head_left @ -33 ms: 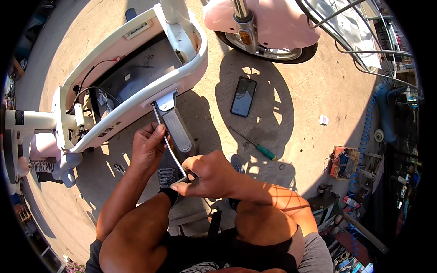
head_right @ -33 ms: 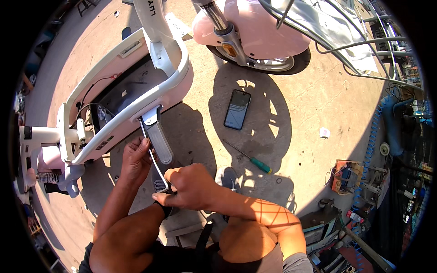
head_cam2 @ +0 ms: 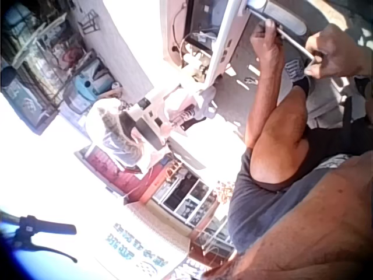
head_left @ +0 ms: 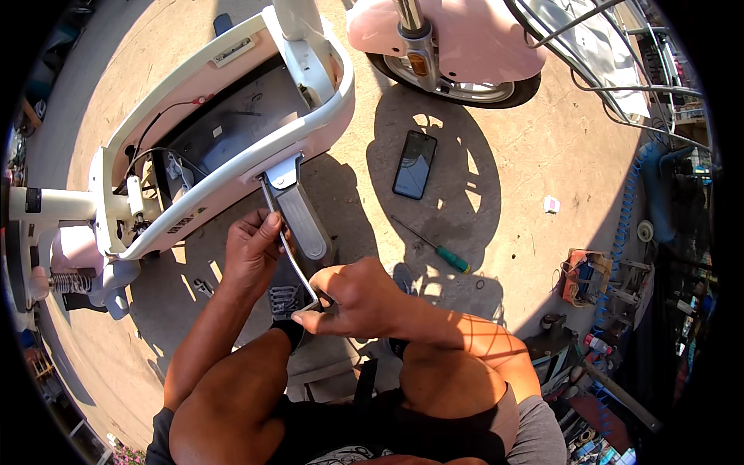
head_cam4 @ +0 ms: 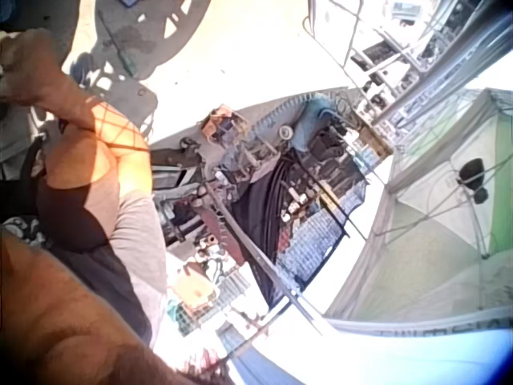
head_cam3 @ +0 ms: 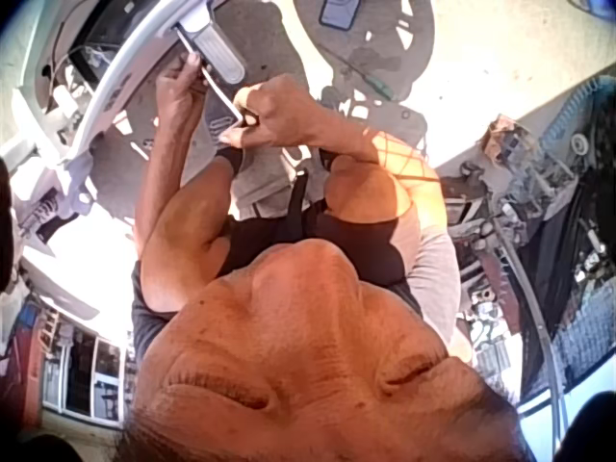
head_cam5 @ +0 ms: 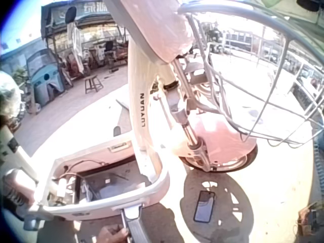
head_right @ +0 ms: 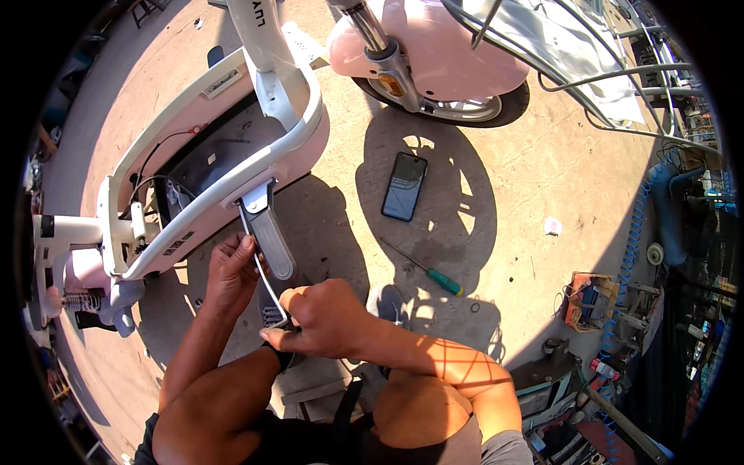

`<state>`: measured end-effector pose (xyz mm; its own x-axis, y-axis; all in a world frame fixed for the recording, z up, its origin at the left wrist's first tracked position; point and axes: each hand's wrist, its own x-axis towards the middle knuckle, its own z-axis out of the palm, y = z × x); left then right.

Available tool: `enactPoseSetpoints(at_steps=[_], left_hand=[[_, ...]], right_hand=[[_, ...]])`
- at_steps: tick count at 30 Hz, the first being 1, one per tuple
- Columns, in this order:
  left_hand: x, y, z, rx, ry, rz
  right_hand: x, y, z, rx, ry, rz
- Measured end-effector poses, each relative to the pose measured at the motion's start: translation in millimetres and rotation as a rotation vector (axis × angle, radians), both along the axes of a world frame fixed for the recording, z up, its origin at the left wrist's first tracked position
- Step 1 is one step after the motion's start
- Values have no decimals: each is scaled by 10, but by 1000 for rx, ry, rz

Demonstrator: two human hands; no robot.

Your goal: The person sits on the ground and uses a wrench to tighten a bolt on the footrest of a pink scooter. They repeatedly adjust the wrench and check the fastener while working on the scooter's undercarriage.

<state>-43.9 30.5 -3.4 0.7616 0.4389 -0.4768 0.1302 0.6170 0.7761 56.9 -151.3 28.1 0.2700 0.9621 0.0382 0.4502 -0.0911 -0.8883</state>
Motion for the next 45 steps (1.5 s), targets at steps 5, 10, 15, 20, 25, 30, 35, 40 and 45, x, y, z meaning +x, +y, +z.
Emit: enactPoseSetpoints(at_steps=[5, 10, 15, 20, 25, 30, 35, 40, 45], left_hand=[[-6, 12, 20, -15, -40, -3], [4, 13, 26, -17, -61, 4], [26, 14, 30, -21, -48, 5], [11, 24, 10, -4, -44, 15], [15, 2, -15, 12, -39, 23], [37, -6, 10, 33, -18, 17], [28, -9, -7, 34, -8, 28], [41, -15, 34, 5, -31, 7], [34, -12, 29, -8, -45, 2]], right_hand=[[-12, -50, -113, 29, 302, 40], [-35, -101, -215, -182, 1116, 30], [-48, -90, -426, -162, 1740, 103], [-79, -17, -420, -237, 1673, 107], [-43, -41, -234, -110, 487, 51], [-80, -17, -188, 29, -146, 16], [-192, -9, -267, 11, -221, 83], [-201, 30, -246, 42, 175, 79], [-216, 28, -227, 5, 344, 40]])
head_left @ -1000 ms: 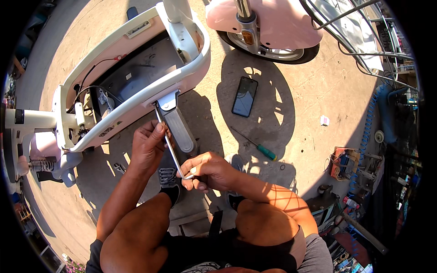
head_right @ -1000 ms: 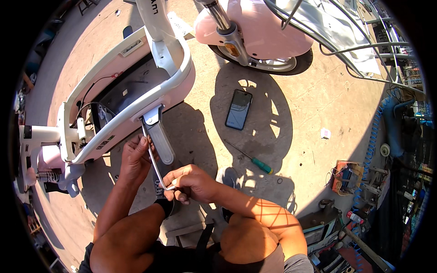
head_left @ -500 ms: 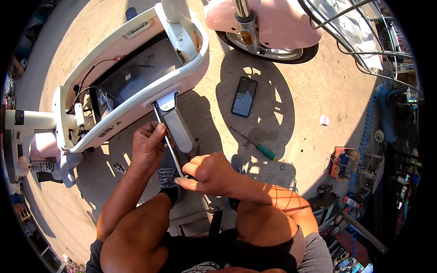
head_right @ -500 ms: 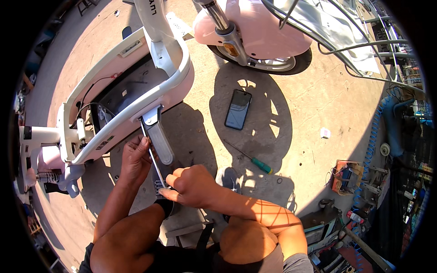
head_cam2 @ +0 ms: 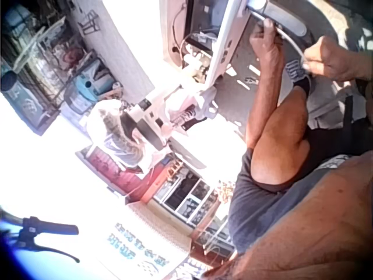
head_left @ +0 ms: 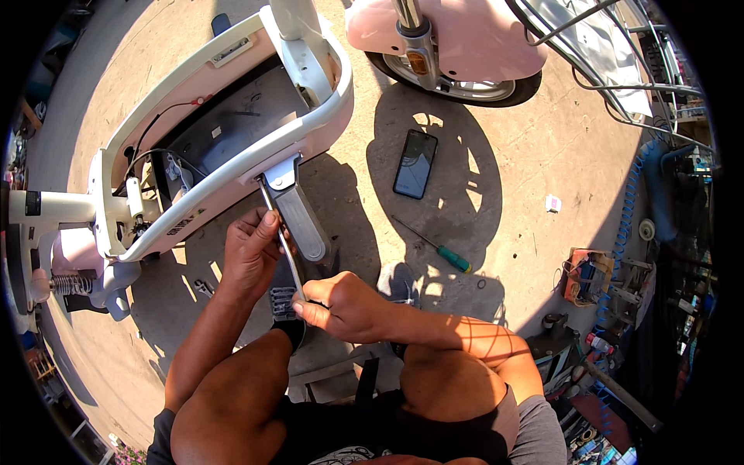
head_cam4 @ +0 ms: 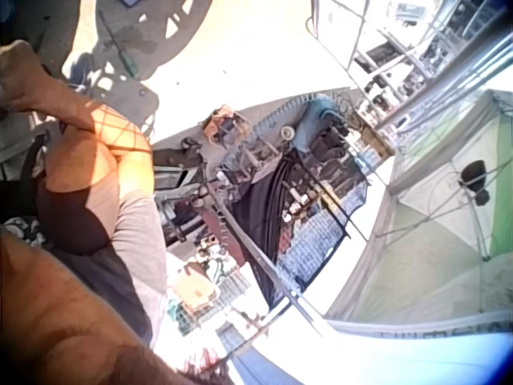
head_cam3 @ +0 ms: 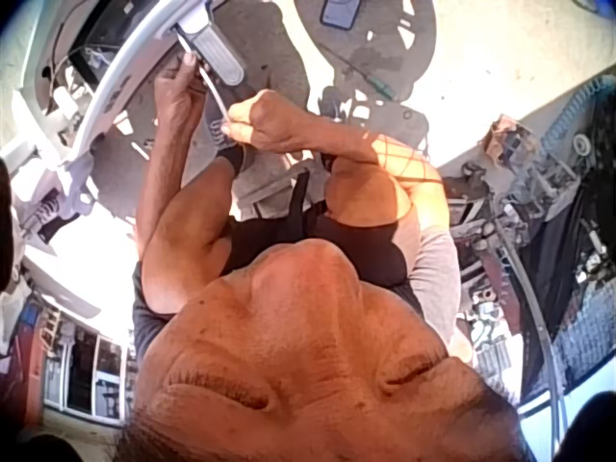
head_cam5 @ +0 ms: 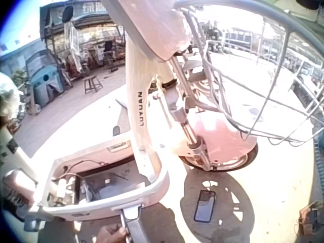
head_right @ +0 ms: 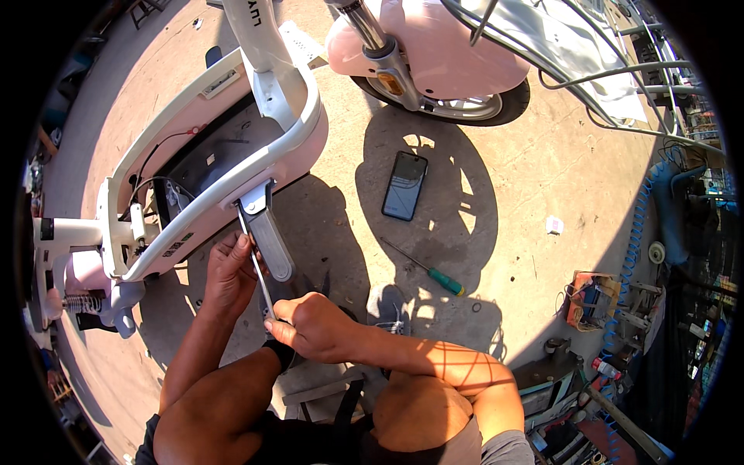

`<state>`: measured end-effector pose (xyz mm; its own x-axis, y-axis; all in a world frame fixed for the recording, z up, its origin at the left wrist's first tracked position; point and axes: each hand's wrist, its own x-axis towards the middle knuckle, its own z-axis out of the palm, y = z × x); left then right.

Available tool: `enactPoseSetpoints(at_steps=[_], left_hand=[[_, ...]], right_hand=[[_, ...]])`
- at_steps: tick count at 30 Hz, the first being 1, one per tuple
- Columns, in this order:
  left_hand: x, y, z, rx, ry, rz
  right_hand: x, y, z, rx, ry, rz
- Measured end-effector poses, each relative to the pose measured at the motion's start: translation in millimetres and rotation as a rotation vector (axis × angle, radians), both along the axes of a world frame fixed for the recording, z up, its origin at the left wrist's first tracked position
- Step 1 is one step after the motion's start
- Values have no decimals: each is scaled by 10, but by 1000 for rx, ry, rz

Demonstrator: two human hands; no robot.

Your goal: The person sits on the ground and uses a wrench to tighten a bolt on the footrest of a pink scooter. They repeatedly adjust the wrench and check the fastener while working on the scooter's undercarriage.

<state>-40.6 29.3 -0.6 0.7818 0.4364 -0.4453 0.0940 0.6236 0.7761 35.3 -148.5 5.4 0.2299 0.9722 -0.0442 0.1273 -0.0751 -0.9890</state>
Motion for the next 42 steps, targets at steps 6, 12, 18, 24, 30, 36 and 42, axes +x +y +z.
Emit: enactPoseSetpoints(at_steps=[6, 12, 18, 24, 30, 36, 42], left_hand=[[6, -5, -8, 30, 30, 5], [-6, 3, -26, 28, 37, 11], [19, -14, 2, 28, 52, 20], [8, -14, -9, 17, 40, 0], [3, -18, 12, 2, 27, -25], [-17, 2, -11, -10, 14, -34], [-3, -9, 11, -16, 25, -25]], right_hand=[[82, -11, 53, 10, -450, -77], [121, -39, 95, 9, -673, -93], [31, -2, 6, 32, -396, -83], [52, 16, 155, -208, 694, 2], [98, 3, 77, -194, 1145, 84], [109, -4, -9, -155, 1335, 115], [130, -34, -59, -170, 1315, 131]])
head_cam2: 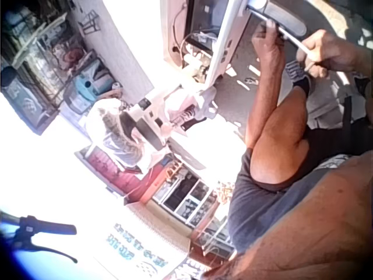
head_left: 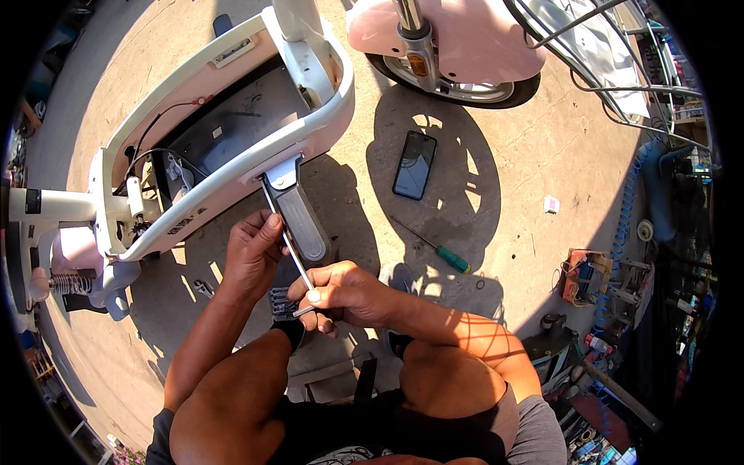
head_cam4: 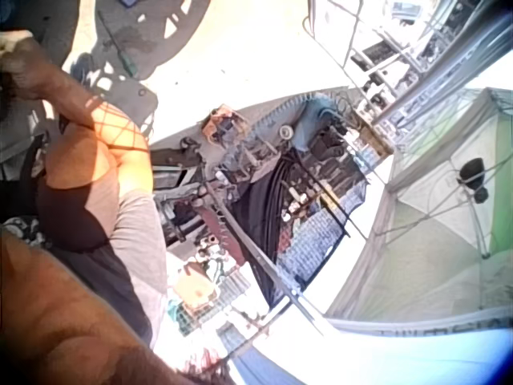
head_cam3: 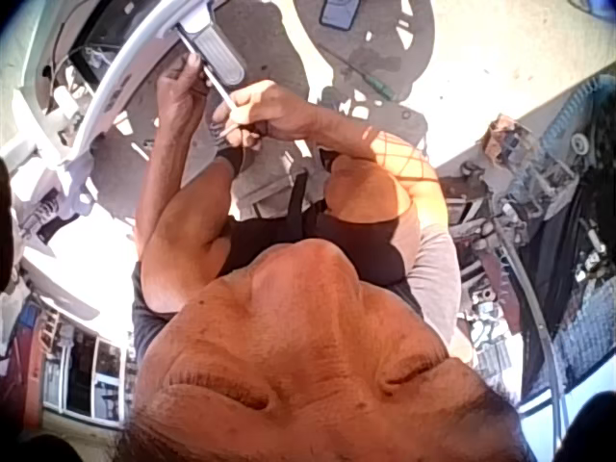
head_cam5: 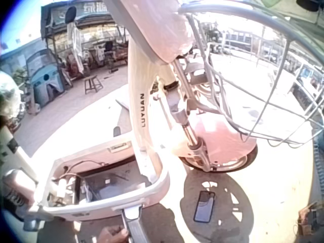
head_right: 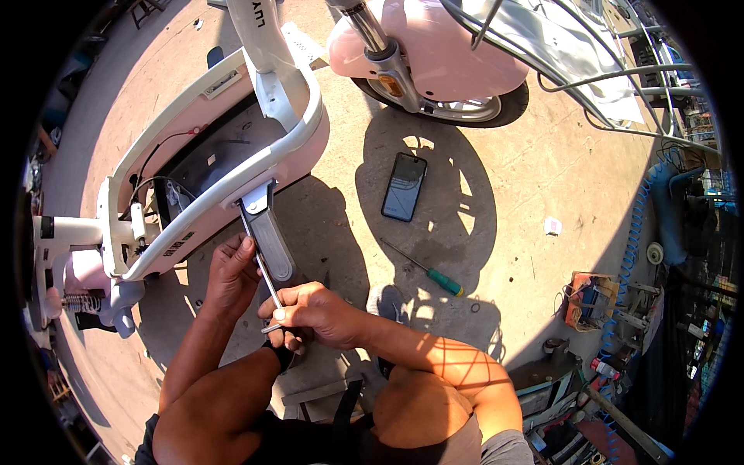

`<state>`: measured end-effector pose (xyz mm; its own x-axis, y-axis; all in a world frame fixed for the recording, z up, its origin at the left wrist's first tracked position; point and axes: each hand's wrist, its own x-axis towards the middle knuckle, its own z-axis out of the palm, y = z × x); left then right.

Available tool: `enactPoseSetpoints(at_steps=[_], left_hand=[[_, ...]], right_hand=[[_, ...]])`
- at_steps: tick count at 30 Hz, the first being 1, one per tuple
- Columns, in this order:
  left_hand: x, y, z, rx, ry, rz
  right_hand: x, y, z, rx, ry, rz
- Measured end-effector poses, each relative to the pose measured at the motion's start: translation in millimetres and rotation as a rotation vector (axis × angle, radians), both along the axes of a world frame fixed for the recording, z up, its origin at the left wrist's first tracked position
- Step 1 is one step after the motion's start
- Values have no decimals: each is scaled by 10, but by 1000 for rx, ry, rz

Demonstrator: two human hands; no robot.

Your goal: The person sits on the ground and uses a wrench to tighten a bolt on the footrest of a pink scooter. They repeatedly adjust the wrench and check the fastener while working on the scooter's undercarriage.

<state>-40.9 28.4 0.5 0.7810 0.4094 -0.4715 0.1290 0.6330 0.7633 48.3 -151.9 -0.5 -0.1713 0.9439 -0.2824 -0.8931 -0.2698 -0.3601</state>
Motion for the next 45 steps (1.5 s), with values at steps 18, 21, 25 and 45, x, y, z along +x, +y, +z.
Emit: enactPoseSetpoints(at_steps=[18, 21, 25, 45], left_hand=[[-60, 39, -11, 2, -2, 12], [-50, 33, -9, 3, -2, 5], [-31, 19, 1, 12, 6, 2], [-39, 26, 7, 18, 15, 8]], right_hand=[[1167, -304, -1314, -817, -1719, -39], [1485, -347, -1302, -958, -1842, 96], [1653, -389, -1340, -966, -1911, 159], [1760, -360, -1478, -1115, -2000, 123]])
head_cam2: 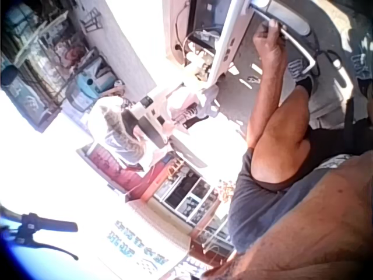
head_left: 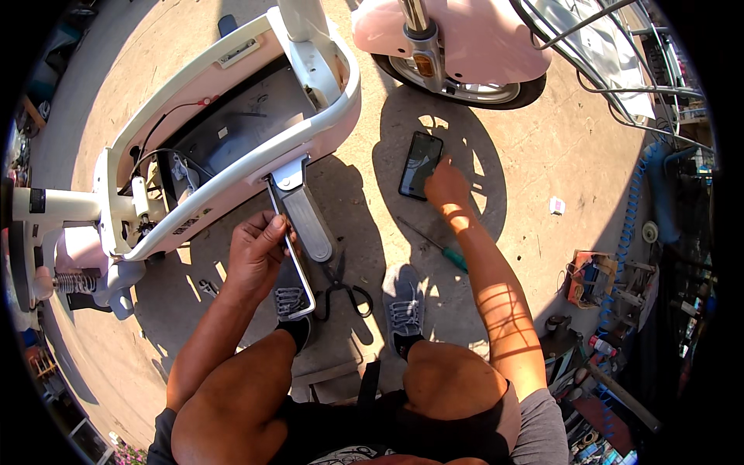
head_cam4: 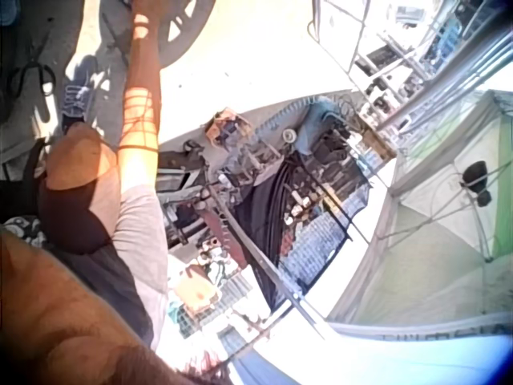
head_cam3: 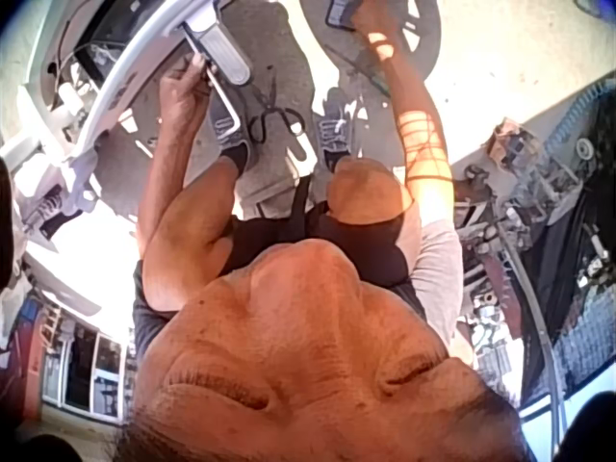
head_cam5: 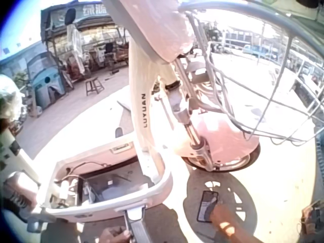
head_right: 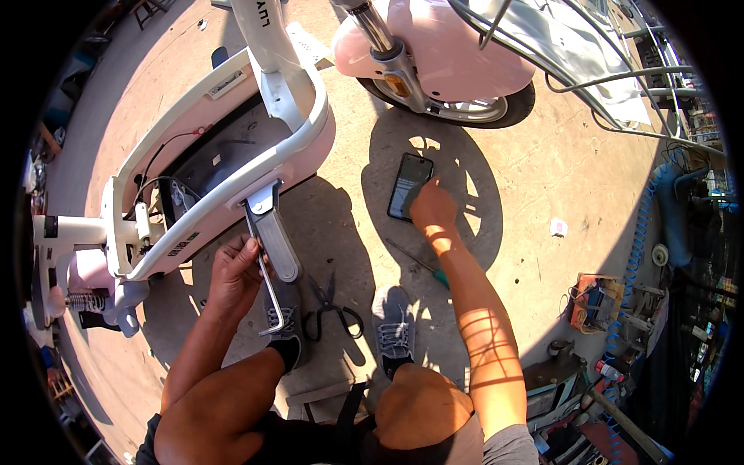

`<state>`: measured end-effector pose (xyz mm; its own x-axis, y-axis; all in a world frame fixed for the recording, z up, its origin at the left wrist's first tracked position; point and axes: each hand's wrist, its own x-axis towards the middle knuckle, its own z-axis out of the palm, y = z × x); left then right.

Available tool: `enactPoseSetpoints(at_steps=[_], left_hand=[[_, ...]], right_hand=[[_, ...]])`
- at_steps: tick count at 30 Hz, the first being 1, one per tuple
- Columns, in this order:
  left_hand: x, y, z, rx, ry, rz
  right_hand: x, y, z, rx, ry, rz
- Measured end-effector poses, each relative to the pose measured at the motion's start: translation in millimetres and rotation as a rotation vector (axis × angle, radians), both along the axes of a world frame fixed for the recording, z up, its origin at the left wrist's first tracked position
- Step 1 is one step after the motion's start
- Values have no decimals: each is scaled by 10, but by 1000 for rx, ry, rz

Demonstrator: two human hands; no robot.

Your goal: The person sits on the ground and uses a wrench to tighten a bolt on the footrest of a pink scooter. They repeatedly adjust the wrench and check the fastener while working on the scooter's undercarriage.

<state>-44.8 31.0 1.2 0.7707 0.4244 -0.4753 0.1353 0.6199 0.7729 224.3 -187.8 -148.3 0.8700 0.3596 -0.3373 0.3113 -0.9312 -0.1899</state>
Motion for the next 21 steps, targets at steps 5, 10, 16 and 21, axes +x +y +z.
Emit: enactPoseSetpoints(at_steps=[5, 10, 16, 21], left_hand=[[5, 1, -12, -11, -7, -5], [3, -1, -11, -4, -2, -1], [16, -8, -12, 7, 7, -2], [21, -13, -21, 7, 9, 5]], right_hand=[[-251, 32, 94, 59, 39, 54], [-622, 134, 287, 283, 208, 56], [-926, 250, 641, 551, 993, 16], [-1182, 215, 1112, 774, 1664, 240]])
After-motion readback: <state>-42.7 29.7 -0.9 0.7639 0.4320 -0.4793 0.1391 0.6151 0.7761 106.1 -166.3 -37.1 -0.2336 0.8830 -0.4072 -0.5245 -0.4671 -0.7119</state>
